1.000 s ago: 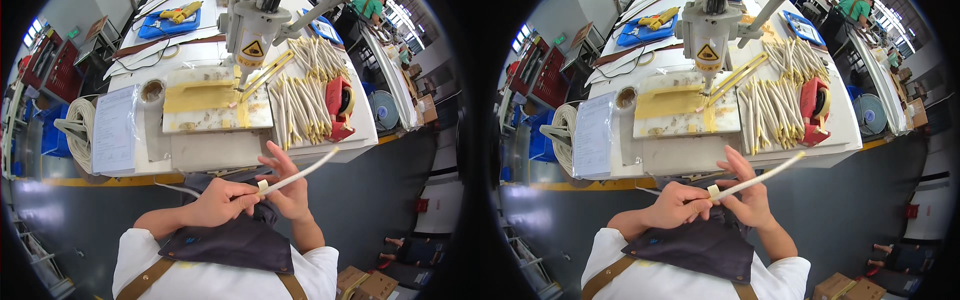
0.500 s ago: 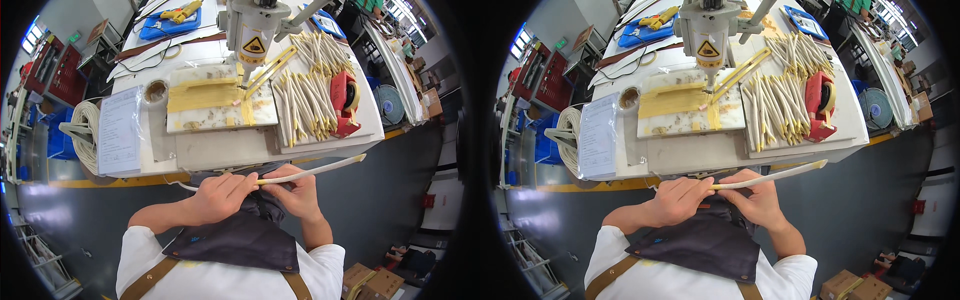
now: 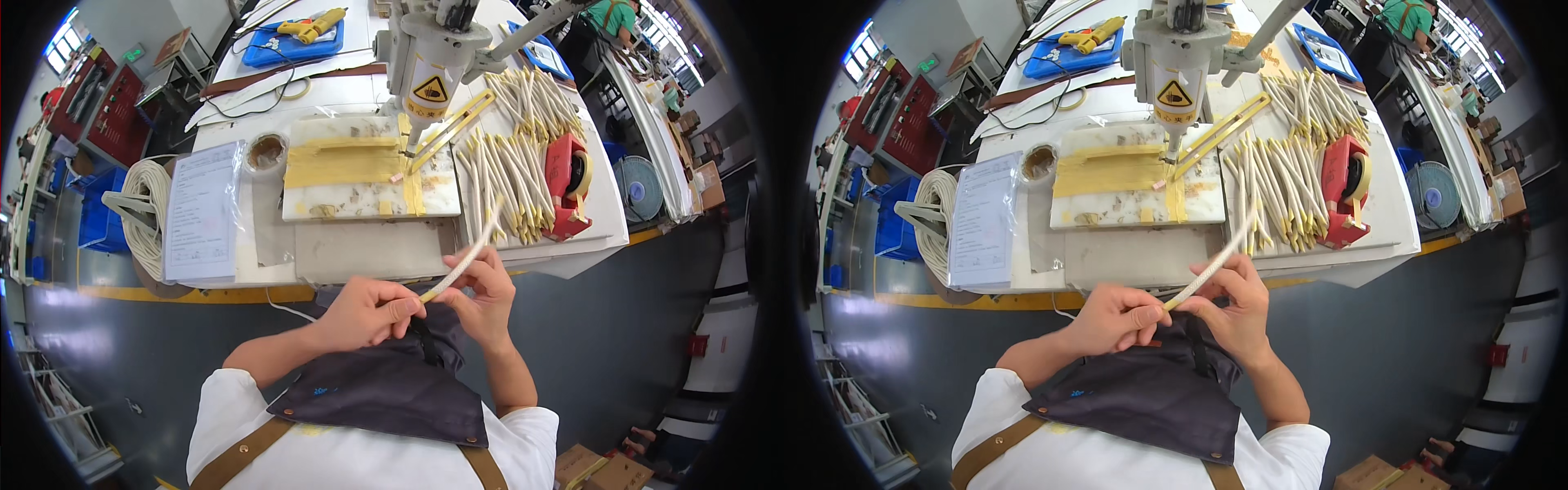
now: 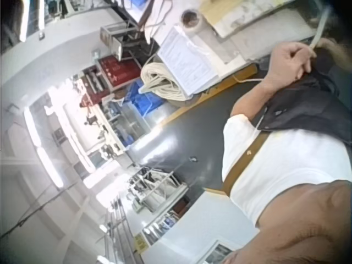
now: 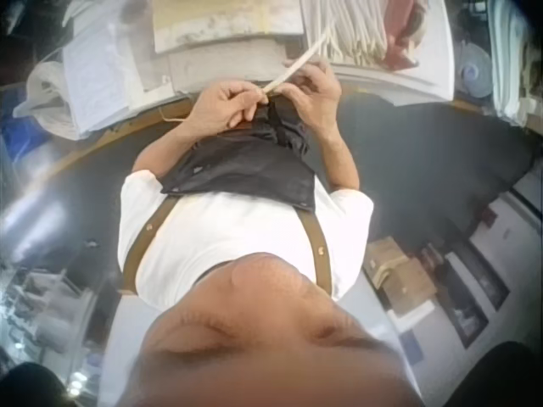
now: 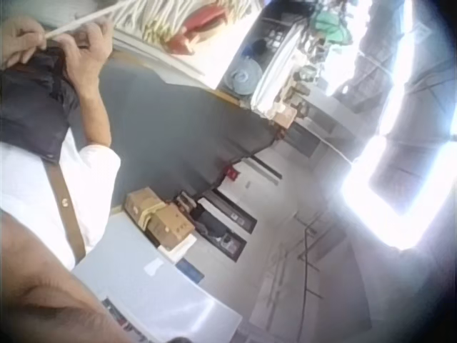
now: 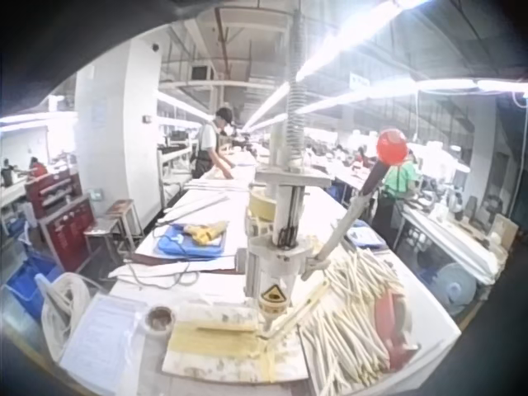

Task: The person repeatedly picks up a white cable and a small yellow plastic piece, inserts the piece into the cable end, and uses a press machine to secure it. The finished units are placed in a pile on the table.

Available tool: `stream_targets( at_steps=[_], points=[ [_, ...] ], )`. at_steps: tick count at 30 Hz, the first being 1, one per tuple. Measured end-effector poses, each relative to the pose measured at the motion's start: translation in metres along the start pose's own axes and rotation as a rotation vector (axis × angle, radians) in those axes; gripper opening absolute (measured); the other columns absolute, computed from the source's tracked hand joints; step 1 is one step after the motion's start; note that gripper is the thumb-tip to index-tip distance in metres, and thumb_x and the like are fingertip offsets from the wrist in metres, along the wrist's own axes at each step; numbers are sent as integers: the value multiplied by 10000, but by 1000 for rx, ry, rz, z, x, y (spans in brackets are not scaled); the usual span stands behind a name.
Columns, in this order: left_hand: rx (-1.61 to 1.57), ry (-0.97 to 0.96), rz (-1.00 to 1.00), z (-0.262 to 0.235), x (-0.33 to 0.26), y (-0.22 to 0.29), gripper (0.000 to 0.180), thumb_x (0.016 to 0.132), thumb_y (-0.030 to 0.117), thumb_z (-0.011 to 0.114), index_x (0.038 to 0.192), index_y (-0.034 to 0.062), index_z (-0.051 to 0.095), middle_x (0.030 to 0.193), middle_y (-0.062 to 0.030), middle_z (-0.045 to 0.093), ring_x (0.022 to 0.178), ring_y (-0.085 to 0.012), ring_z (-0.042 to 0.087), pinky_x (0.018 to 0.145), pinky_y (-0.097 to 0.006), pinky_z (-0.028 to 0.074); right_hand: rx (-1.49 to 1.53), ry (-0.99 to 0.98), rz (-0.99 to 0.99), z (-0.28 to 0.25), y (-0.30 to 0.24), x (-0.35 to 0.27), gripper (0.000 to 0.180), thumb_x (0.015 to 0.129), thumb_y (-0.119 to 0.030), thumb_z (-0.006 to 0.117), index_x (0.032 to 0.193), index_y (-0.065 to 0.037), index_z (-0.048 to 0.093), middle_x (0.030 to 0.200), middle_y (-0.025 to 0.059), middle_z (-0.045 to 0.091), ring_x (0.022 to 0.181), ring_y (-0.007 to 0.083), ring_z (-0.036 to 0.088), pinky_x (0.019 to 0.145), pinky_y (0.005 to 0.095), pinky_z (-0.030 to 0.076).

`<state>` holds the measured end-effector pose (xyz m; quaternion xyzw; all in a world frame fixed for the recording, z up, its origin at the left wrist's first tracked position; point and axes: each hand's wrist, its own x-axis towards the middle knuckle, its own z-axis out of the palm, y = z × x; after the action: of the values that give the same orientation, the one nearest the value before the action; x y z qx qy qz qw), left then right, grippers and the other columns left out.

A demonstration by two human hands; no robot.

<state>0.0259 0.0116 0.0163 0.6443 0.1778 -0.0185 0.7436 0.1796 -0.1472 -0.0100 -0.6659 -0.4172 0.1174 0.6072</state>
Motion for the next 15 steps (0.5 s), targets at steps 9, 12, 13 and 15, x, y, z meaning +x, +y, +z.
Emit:
stream_targets(
  at_steps=[9,12,13,15],
  points=[
    [1145,500,1065,2,10,-34,309,878,70,725,1100,-125,630,849,-109,699,681,-182,697,576,-281,551,582,-88,312,17,4,-15,264,820,24,813,1071,43,732,882,59,678,747,82,646,606,219,516],
    [1205,491,1069,2,11,-39,288,876,52,709,1095,-121,636,816,-112,686,674,-186,691,566,-280,545,528,-51,342,24,-1,-15,244,840,4,802,1070,40,729,877,51,677,729,75,630,584,210,491],
    [1183,495,1056,5,11,-39,278,874,47,704,1093,-113,642,800,-115,680,673,-187,688,558,-283,542,545,-55,358,26,-1,-15,223,854,-12,793,1059,41,725,876,50,678,717,71,621,580,210,483],
    [1014,415,936,5,12,-35,252,880,53,710,1074,-99,659,777,-125,683,655,-182,689,532,-275,533,580,-63,393,29,0,-14,186,881,-43,775,1037,41,718,875,47,681,695,63,601,573,209,465]
  ],
)
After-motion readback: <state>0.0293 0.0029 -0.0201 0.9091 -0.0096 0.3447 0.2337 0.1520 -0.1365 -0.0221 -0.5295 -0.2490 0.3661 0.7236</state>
